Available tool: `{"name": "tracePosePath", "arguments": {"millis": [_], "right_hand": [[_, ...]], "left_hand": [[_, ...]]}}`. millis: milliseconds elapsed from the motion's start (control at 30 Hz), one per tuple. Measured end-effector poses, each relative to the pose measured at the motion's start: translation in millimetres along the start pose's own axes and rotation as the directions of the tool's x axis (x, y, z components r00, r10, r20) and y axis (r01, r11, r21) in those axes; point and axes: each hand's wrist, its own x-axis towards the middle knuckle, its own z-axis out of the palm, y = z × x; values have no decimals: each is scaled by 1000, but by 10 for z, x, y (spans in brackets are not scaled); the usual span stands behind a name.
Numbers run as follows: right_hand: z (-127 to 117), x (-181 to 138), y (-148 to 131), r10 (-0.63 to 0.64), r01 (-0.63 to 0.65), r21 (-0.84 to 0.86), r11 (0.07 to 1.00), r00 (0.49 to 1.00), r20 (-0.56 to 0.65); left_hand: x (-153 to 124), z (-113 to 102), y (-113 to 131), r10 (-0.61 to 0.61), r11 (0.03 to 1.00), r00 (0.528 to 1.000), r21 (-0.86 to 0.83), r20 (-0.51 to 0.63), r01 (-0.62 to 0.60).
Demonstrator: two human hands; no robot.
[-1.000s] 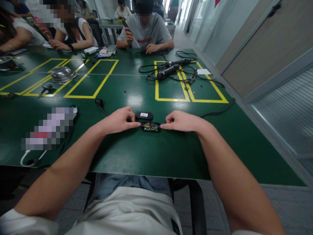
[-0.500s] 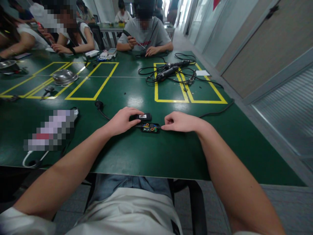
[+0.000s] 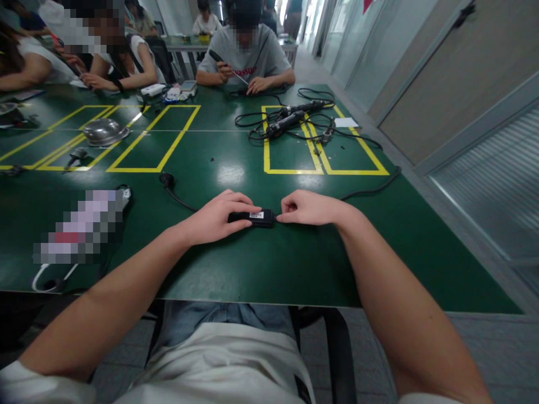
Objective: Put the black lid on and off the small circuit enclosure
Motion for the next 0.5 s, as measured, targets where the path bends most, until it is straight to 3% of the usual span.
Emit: {"name": "tracePosePath", "arguments": {"millis": [500], "right_hand": [[-2, 12, 39, 9, -9, 6, 1000, 999, 33]], "left_hand": [[16, 34, -26, 21, 999, 999, -31, -26, -21]]}}
